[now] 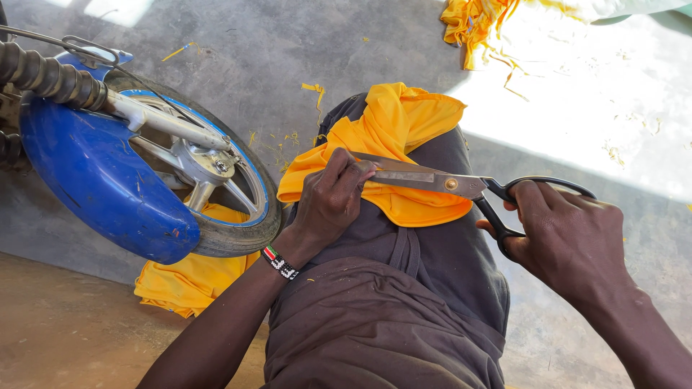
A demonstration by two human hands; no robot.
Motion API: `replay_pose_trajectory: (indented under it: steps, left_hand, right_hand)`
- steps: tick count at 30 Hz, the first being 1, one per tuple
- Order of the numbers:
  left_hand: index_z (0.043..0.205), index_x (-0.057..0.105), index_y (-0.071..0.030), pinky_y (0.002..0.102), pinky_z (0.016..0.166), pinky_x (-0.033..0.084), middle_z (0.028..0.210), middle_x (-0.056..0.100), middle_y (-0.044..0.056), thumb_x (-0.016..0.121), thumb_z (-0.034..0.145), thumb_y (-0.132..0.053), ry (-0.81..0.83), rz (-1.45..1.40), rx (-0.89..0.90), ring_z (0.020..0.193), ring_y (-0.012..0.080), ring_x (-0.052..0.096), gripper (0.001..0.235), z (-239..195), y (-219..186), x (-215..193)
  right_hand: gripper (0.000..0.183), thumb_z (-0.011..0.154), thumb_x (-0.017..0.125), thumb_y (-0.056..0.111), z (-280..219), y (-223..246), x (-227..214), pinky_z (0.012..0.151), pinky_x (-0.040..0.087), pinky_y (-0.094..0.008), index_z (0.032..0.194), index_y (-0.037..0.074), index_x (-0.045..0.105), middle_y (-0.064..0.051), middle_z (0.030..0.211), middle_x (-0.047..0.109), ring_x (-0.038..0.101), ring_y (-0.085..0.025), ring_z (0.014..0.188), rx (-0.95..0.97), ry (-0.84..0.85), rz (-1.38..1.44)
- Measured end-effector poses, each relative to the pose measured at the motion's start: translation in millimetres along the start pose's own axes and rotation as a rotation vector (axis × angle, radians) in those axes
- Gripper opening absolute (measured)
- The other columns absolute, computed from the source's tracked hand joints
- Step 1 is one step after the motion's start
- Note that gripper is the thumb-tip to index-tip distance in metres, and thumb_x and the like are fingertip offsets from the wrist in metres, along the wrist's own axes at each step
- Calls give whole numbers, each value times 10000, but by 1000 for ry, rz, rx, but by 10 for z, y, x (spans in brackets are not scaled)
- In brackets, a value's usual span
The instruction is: The person sits on the floor and uses a pair of scissors to cut a yellow piece of fabric into strips. They hold the fabric on their lap and repeatedly cut it while a blue motorcycle wheel is visible nearby.
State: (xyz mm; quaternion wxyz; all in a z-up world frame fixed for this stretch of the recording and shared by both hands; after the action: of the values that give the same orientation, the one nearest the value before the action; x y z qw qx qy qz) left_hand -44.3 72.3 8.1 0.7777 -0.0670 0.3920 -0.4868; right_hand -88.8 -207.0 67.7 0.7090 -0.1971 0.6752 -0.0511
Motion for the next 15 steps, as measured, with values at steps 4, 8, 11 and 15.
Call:
replay_pose_trajectory:
  steps: [4,8,11,15]
  left_hand:
    - [912,585,29,362,506,452,888,449,98,611,1027,26,6,7,4,652,239,545,117,-6,-1,2]
    - [1062,688,15,377,511,506,966,538,108,589,994,69,-7,-35,-31,668,257,613,131,-52,74,-32]
    - [1144,621,-30,454,793,497,1063,544,143,453,1013,101,-153,86,-305,973,326,565,250,-116,396,-340]
    - [1385,520,-104,345,866,579,1278,387,146,605,778,176,-158,138,-665,1083,298,614,674,-350,867,-771]
  right_hand:
    - [376,771,681,486,-1,-34,165,490,418,-402,1065,267,598,125,942,739,718,-241,732,22,145,71]
    - [296,788,688,396,17,-34,240,550,475,-408,1041,262,614,120,912,758,726,-251,735,133,289,207]
    - [585,751,764,736,48,3,263,588,455,-446,871,205,552,58,742,709,708,-306,715,176,167,338]
    - [506,722,831,633,256,279,99,653,473,-389,883,217,592,86,669,692,708,-203,628,242,227,527]
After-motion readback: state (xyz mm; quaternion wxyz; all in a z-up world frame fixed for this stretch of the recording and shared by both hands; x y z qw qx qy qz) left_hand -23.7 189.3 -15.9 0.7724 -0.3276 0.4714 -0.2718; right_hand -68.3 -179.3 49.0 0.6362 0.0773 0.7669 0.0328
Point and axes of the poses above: each hand's wrist, its own z-axis towards the middle knuckle, its own x-axis out of the palm, y = z × x, the point moved 6 cm from there along z, towards the middle knuckle
